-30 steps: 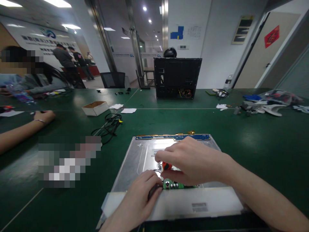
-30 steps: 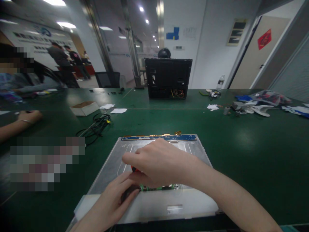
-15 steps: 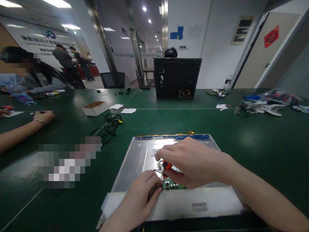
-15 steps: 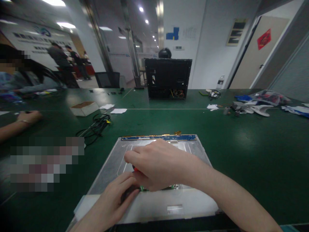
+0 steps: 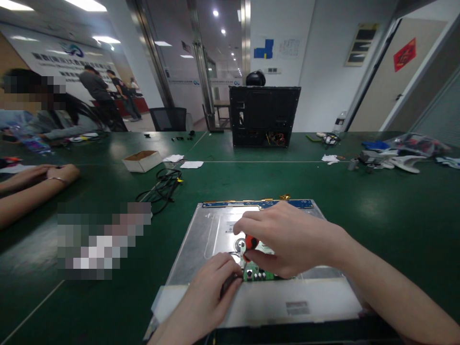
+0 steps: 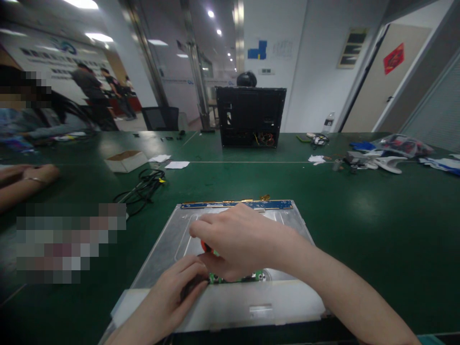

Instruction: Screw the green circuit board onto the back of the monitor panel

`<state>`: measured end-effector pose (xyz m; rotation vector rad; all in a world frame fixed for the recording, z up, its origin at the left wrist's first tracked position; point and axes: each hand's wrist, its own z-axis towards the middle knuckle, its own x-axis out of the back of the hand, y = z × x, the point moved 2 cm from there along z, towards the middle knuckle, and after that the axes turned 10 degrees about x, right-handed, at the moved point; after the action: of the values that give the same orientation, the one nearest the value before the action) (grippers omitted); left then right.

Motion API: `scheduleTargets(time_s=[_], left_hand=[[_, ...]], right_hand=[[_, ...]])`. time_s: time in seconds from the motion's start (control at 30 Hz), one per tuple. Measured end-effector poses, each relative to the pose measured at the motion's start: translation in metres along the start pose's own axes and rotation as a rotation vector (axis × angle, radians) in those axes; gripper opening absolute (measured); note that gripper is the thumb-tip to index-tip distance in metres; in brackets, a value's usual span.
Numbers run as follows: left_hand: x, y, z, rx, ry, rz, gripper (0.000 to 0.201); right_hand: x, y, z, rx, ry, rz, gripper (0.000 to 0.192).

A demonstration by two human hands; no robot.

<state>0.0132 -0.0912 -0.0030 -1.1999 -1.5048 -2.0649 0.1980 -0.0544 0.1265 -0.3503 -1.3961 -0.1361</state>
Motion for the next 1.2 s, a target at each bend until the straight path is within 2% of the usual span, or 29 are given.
scheduleTargets(time_s=[0.3,0.53,1.2], left_hand=[[-0.0002,-0.0005,-0.0004,0.015,-0.012,0.009,0.014],[-0.0020,-0.0020,-0.0010,0.009,-0.031,-0.003,0.014],[-0.0006,-0.0031,0.0003,0.001,-0.025,-0.001,0.013]], right_hand=[[0.0008,0.0032,-0.0002,-0.002,-0.016,0.053,0.028],[-0.0009,0.0017,0.0025,-0.014,-0.003,-0.039,0.015],[-0.0014,-0.0049,0.0005,0.058,0.014,-0.083,0.009]])
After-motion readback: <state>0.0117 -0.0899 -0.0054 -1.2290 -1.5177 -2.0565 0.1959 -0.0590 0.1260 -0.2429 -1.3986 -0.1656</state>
